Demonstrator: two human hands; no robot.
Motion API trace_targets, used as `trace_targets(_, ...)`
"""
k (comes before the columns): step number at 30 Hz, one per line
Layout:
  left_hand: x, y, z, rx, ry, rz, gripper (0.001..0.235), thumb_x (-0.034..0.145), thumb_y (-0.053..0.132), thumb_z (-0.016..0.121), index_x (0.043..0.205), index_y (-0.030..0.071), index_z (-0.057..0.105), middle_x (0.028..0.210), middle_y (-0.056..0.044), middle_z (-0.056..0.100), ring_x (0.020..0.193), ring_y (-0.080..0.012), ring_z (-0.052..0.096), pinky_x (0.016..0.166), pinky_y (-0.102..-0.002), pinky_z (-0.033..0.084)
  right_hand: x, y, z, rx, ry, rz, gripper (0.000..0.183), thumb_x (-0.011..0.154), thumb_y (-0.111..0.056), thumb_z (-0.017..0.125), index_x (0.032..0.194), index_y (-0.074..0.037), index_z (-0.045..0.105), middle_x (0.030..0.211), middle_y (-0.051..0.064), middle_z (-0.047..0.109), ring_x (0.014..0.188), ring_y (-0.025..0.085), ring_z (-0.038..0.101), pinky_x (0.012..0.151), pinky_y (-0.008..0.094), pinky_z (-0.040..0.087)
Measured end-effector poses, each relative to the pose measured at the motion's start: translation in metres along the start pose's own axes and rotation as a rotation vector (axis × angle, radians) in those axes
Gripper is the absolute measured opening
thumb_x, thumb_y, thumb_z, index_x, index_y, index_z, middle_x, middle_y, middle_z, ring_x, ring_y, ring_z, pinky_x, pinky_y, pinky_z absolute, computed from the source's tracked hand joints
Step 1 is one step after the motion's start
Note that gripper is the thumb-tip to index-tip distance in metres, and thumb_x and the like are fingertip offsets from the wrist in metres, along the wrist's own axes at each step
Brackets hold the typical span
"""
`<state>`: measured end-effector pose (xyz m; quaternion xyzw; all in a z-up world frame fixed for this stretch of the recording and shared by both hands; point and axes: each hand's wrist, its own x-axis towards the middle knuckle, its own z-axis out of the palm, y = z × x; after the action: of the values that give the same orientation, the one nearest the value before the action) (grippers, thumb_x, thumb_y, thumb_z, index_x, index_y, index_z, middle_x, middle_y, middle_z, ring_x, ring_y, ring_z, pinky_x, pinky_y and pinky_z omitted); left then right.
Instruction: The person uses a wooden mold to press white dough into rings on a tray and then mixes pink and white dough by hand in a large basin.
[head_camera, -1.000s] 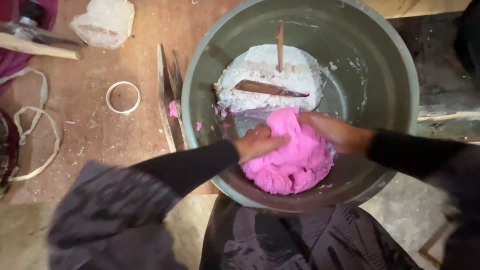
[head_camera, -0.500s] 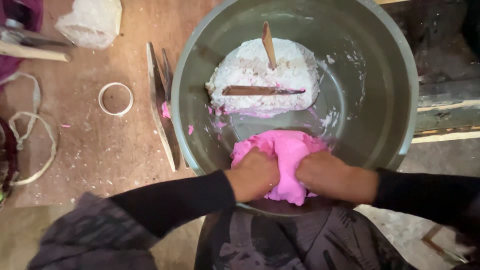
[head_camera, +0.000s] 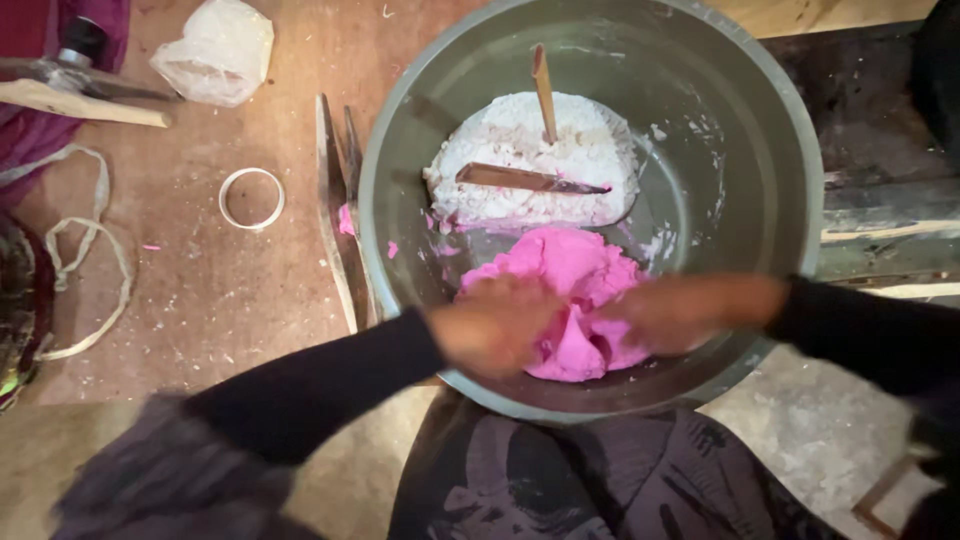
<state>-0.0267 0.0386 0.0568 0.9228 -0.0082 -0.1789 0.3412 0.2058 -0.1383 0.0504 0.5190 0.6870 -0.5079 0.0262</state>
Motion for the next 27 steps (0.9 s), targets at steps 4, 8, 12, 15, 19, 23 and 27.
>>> trace_targets(4, -0.014, -0.043, -0.001, -0.363, 0.210, -0.567, 0.067, 0.092, 0.044, 0.061, 0.137, -0.004, 0.047, 0.139, -0.029, 0.049, 0.133, -0.0446, 0.046, 0.112, -0.049, 0.037, 0.002, 0.055, -0.048, -0.070, 0.157, 0.215, 0.055, 0.098, -0.040, 0.044, 0.140, -0.004, 0.052, 0.137, 0.018, 0.061, 0.120, 0.030, 0.061, 0.101, 0.043, 0.044)
trace_targets(8, 0.013, -0.062, 0.049, -0.996, 0.248, -0.520, 0.085, 0.098, 0.057, 0.055, 0.149, -0.006, 0.033, 0.154, -0.030, 0.031, 0.145, -0.0426, 0.030, 0.117, -0.045, 0.026, 0.025, 0.069, -0.032, 0.309, 0.173, 0.092, 0.064, 0.106, -0.049, 0.025, 0.150, -0.008, 0.044, 0.146, 0.014, 0.059, 0.129, 0.022, 0.058, 0.115, 0.037, 0.037)
trace_targets(12, 0.044, -0.056, 0.070, -0.839, 0.473, -1.075, 0.092, 0.096, 0.061, 0.057, 0.151, -0.004, 0.025, 0.158, -0.031, 0.021, 0.144, -0.0438, 0.025, 0.116, -0.047, 0.027, 0.047, 0.042, -0.024, 0.916, 0.207, 0.197, 0.065, 0.103, -0.050, 0.029, 0.148, -0.007, 0.049, 0.145, 0.008, 0.061, 0.126, 0.016, 0.060, 0.111, 0.033, 0.045)
trace_targets(15, 0.053, -0.053, 0.059, -0.651, 0.577, -0.970, 0.075, 0.096, 0.059, 0.038, 0.145, 0.003, 0.049, 0.150, -0.026, 0.047, 0.140, -0.0420, 0.041, 0.116, -0.047, 0.032, 0.072, 0.029, -0.024, 1.261, 0.241, 0.361, 0.060, 0.105, -0.045, 0.036, 0.144, -0.004, 0.054, 0.141, 0.010, 0.064, 0.121, 0.019, 0.064, 0.108, 0.034, 0.050)
trace_targets(19, 0.068, -0.058, 0.041, -0.684, 0.434, -1.085, 0.083, 0.105, 0.065, 0.023, 0.126, 0.001, 0.071, 0.139, -0.031, 0.059, 0.133, -0.0456, 0.053, 0.118, -0.047, 0.036, 0.106, 0.024, -0.024, 1.155, 0.357, 0.168, 0.052, 0.104, -0.038, 0.045, 0.140, -0.004, 0.060, 0.138, 0.009, 0.066, 0.119, 0.018, 0.063, 0.104, 0.034, 0.050)
trace_targets(23, 0.061, -0.046, 0.034, -1.187, 0.719, -0.756, 0.069, 0.107, 0.059, 0.048, 0.133, -0.004, 0.058, 0.125, -0.021, 0.055, 0.118, -0.0329, 0.050, 0.102, -0.042, 0.038, 0.086, -0.004, -0.039, 0.866, 0.359, 0.028, 0.051, 0.100, -0.038, 0.056, 0.139, -0.006, 0.060, 0.137, 0.010, 0.067, 0.119, 0.021, 0.063, 0.102, 0.035, 0.050)
trace_targets(27, 0.006, -0.010, 0.025, -1.313, 0.480, -0.199, 0.052, 0.098, 0.037, 0.064, 0.127, -0.005, 0.067, 0.115, -0.013, 0.066, 0.103, -0.0215, 0.058, 0.090, -0.035, 0.049, 0.007, -0.050, -0.057, 0.423, 0.207, 0.043, 0.063, 0.083, -0.039, 0.073, 0.138, -0.013, 0.059, 0.132, 0.008, 0.070, 0.113, 0.021, 0.070, 0.096, 0.034, 0.055)
